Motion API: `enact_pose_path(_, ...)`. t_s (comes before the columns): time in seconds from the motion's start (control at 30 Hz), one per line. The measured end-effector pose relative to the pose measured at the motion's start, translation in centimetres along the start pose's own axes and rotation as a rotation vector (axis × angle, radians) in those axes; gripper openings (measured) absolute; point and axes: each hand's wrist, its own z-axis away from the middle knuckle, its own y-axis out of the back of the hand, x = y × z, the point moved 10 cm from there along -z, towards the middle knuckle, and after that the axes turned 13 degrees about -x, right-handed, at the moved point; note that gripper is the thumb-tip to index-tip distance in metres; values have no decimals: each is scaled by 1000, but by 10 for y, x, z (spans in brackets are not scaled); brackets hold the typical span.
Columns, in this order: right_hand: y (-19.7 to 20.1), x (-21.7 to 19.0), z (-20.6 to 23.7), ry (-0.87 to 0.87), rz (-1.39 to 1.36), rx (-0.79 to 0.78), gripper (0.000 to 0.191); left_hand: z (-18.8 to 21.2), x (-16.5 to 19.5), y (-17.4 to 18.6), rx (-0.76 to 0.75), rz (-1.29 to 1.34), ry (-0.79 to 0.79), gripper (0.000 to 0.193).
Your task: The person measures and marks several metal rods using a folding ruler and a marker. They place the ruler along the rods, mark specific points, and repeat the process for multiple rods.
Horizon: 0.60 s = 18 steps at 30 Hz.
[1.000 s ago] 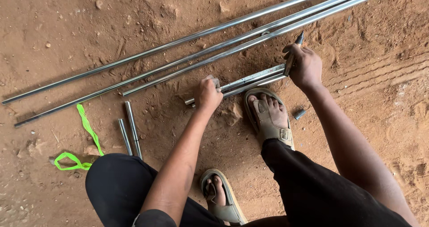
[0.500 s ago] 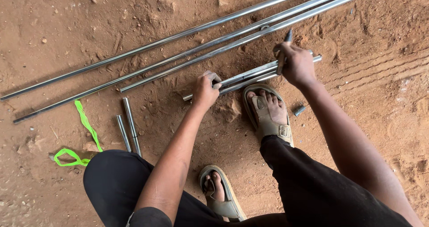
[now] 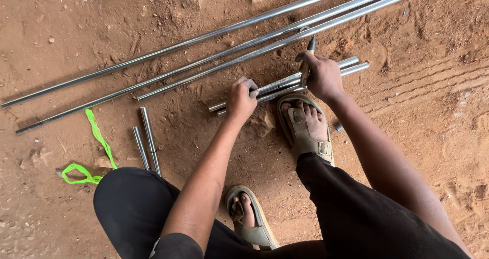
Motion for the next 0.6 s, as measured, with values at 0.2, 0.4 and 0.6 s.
enact_pose_path(0.2, -4, -4, -3, 31, -18, 13, 28, -2, -4, -5, -22, 28, 59, 16)
enact_pose_path(0.4, -5, 2, -1, -19, -31, -24, 31, -4, 7, -4, 27, -151, 34, 21)
enact_pose_path(0.6, -2, 0, 2, 17, -55, 6, 35, -4, 12, -6, 43, -211, 14, 18)
